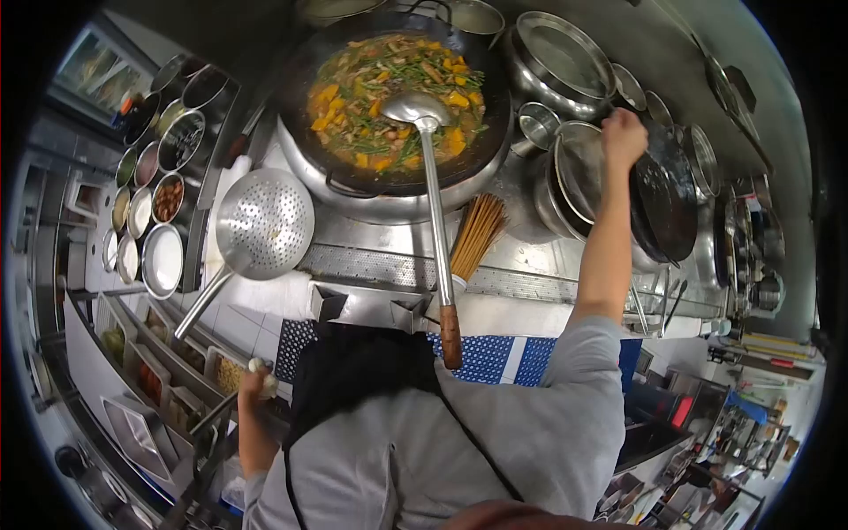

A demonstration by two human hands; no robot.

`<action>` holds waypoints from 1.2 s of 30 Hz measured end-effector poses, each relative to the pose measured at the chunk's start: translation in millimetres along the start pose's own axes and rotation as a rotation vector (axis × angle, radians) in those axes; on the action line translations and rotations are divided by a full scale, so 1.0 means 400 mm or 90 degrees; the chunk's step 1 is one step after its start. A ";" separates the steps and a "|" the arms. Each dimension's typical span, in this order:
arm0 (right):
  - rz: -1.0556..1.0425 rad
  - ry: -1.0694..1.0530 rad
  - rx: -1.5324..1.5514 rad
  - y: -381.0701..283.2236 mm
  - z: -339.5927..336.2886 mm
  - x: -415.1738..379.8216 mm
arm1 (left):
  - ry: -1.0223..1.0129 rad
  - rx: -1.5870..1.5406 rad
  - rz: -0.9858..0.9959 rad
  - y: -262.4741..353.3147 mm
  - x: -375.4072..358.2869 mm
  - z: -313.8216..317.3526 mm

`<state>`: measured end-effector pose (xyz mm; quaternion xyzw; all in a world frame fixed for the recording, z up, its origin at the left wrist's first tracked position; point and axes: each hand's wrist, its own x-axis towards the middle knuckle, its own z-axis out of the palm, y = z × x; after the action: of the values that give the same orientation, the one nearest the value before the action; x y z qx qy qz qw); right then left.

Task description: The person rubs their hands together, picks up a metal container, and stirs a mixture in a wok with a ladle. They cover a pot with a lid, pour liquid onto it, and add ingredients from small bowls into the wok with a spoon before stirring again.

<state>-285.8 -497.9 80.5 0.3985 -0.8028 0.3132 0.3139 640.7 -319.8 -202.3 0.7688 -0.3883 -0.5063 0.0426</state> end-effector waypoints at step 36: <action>0.538 -0.611 0.896 -0.917 0.238 -0.224 | 0.060 -0.190 -0.228 -0.066 -0.250 0.069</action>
<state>40.2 -708.2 47.9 0.2591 -0.5511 0.6152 -0.5007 614.5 -228.3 -153.2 0.8333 -0.1645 -0.5212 0.0834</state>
